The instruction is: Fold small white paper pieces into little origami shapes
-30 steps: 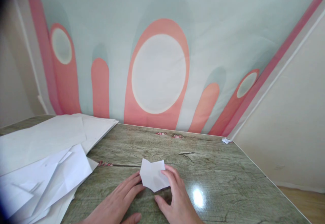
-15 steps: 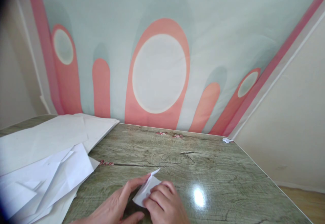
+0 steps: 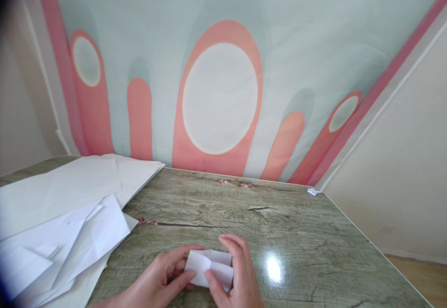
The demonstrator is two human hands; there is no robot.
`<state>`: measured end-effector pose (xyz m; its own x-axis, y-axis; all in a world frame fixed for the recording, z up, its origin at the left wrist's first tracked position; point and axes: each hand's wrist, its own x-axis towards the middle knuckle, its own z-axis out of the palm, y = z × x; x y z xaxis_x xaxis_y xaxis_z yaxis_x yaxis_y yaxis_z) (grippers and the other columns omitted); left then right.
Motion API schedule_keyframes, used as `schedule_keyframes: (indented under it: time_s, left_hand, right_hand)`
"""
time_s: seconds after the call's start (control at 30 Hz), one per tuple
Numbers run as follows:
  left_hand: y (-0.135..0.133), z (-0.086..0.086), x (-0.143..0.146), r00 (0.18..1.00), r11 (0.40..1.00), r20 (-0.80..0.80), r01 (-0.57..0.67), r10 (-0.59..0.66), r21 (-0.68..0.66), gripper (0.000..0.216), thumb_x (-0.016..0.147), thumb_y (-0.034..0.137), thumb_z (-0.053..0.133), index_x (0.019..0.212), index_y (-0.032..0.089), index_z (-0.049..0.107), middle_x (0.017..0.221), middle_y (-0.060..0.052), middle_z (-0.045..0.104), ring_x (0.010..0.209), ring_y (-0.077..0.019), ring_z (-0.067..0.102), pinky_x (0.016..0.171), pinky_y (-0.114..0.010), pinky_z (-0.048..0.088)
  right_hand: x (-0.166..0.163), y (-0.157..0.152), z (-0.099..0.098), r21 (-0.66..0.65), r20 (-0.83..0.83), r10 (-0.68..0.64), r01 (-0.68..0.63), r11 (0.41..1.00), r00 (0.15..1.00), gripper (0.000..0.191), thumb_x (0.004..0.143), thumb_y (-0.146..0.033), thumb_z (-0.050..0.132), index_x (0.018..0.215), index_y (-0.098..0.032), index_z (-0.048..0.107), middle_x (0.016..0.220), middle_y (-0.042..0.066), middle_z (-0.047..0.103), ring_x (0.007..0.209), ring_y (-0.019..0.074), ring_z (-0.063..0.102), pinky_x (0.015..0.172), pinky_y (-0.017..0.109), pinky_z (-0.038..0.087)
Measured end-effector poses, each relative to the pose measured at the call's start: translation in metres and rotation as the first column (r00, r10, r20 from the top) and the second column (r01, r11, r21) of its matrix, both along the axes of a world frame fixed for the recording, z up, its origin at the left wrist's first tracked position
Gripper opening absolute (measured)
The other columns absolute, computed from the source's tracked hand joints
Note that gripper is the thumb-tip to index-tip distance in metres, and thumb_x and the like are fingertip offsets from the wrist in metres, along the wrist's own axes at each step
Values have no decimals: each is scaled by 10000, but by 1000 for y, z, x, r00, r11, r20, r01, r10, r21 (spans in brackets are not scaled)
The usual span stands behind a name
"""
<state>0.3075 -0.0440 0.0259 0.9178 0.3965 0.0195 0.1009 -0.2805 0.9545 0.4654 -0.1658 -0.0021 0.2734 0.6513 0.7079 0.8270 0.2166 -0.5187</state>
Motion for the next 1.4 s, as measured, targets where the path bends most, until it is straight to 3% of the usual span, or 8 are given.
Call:
schedule_keyframes:
  time_s: [0.13, 0.23, 0.4, 0.6, 0.87, 1.07, 1.3, 1.4]
  left_hand:
    - [1, -5, 2, 999, 975, 20, -28, 34, -222, 471, 857, 276, 506, 1291, 141, 384, 751, -5, 612, 702, -161, 581, 670, -259, 498]
    - [1, -6, 0, 999, 979, 45, -1, 10, -206, 514, 856, 267, 499, 1330, 156, 336, 752, -1, 602, 717, -166, 589, 681, -266, 498]
    - [1, -6, -3, 997, 999, 74, 19, -16, -38, 580, 817, 174, 507, 1361, 215, 310, 1042, -51, 632, 929, -190, 604, 845, -297, 479]
    - [3, -3, -4, 998, 968, -49, -21, 34, 250, 521, 715, 100, 594, 1213, 236, 526, 1156, -51, 601, 988, -221, 579, 888, -329, 455]
    - [4, 2, -5, 999, 955, -36, 42, -33, 295, 667, 635, 49, 649, 1256, 245, 504, 1347, -75, 443, 1196, -248, 452, 1011, -355, 364]
    - [4, 0, -6, 996, 925, -35, 91, -83, 369, 573, 684, 29, 603, 1202, 267, 548, 1247, -53, 505, 1091, -198, 519, 924, -290, 431]
    - [0, 15, -8, 987, 744, -55, 153, -154, 650, 314, 790, 152, 607, 1090, 242, 621, 1168, -60, 598, 1115, -264, 489, 991, -413, 347]
    - [-2, 19, -9, 972, 724, -69, 213, -224, 656, 230, 843, 166, 544, 1042, 226, 642, 1054, -63, 659, 977, -236, 581, 929, -378, 409]
  right_hand:
    - [5, 0, -13, -232, -540, 99, -260, 937, 836, 446, 845, -261, 555, 1248, -231, 365, 931, 42, 580, 773, 182, 622, 656, 280, 522]
    - [6, 3, -13, -278, -672, 67, -335, 900, 738, 424, 823, -277, 588, 1198, -221, 400, 819, 2, 566, 690, 165, 592, 593, 253, 479]
    - [6, 6, -6, -344, -677, -30, -279, 897, 736, 353, 771, -281, 630, 1081, -201, 481, 741, -23, 548, 631, 151, 547, 554, 239, 419]
    - [4, 5, -3, -410, -654, -66, -279, 868, 753, 302, 746, -276, 642, 1010, -199, 515, 764, -10, 602, 664, 163, 557, 599, 252, 427]
    - [5, 5, 2, -460, -567, -61, -254, 851, 822, 162, 773, -302, 632, 886, -193, 589, 729, -19, 593, 647, 148, 546, 579, 227, 405]
    - [6, 6, 1, -502, -491, -77, -209, 839, 868, 106, 777, -271, 632, 848, -196, 607, 740, -19, 603, 662, 147, 551, 587, 227, 404]
    - [13, 11, 6, -501, -300, -23, -137, 855, 954, 94, 751, -165, 649, 833, -210, 639, 808, 0, 604, 822, 190, 549, 745, 292, 409]
    - [15, 12, 4, -475, -281, 20, -157, 866, 960, 112, 757, -160, 657, 851, -217, 636, 840, 10, 597, 865, 204, 539, 774, 316, 414]
